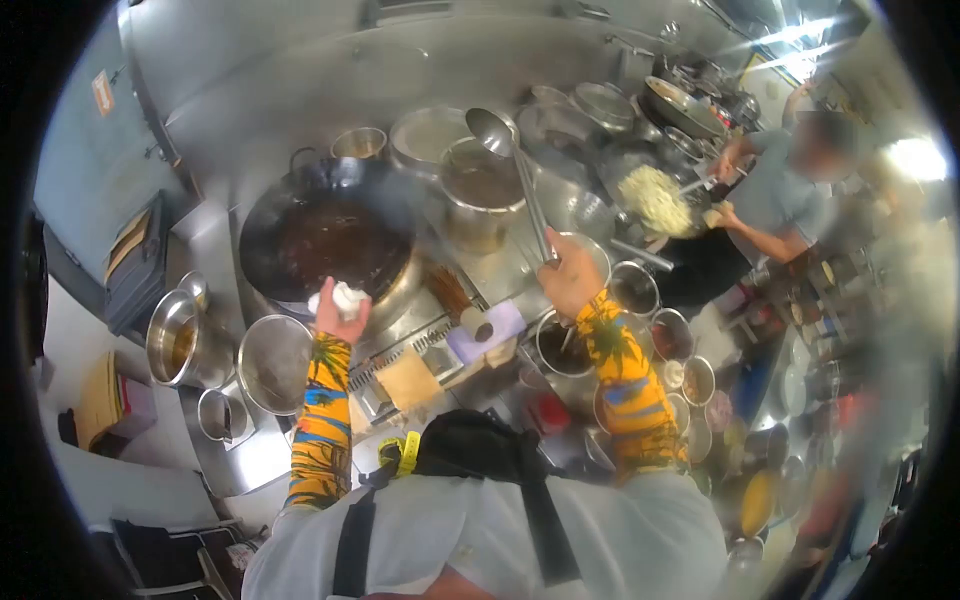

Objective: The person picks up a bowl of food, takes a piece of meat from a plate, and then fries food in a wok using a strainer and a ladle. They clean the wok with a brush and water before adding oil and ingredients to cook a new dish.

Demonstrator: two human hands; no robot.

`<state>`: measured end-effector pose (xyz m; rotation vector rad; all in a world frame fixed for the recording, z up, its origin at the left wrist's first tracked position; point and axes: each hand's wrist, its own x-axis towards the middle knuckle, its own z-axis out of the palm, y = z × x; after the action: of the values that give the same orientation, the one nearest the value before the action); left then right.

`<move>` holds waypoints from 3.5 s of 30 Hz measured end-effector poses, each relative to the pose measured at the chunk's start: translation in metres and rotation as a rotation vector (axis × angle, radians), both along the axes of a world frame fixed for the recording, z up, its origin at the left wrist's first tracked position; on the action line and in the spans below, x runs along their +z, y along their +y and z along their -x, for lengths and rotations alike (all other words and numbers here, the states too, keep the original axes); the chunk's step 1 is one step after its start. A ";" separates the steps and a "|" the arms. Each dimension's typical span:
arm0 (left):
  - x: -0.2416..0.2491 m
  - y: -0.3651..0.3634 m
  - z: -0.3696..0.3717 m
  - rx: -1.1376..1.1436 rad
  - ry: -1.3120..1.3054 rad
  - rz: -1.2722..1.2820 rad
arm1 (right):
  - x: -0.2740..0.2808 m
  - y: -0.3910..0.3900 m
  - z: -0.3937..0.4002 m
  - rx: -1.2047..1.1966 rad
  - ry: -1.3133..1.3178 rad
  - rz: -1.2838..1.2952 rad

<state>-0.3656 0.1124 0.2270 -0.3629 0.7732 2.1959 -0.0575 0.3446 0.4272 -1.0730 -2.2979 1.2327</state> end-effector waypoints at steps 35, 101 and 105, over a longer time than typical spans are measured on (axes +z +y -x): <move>0.081 -0.045 0.012 -0.081 0.067 0.386 | 0.063 0.050 0.292 0.709 -0.273 -0.088; 0.253 0.144 -0.074 0.062 0.582 0.786 | 0.051 0.204 0.166 0.512 0.166 0.013; 0.260 0.159 -0.091 0.168 0.653 0.833 | 0.055 0.207 0.165 0.507 0.211 -0.016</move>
<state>-0.2745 0.2711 0.4868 -0.0905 2.0874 2.0429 -0.2228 0.5516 0.4822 -0.3302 -2.4801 1.4157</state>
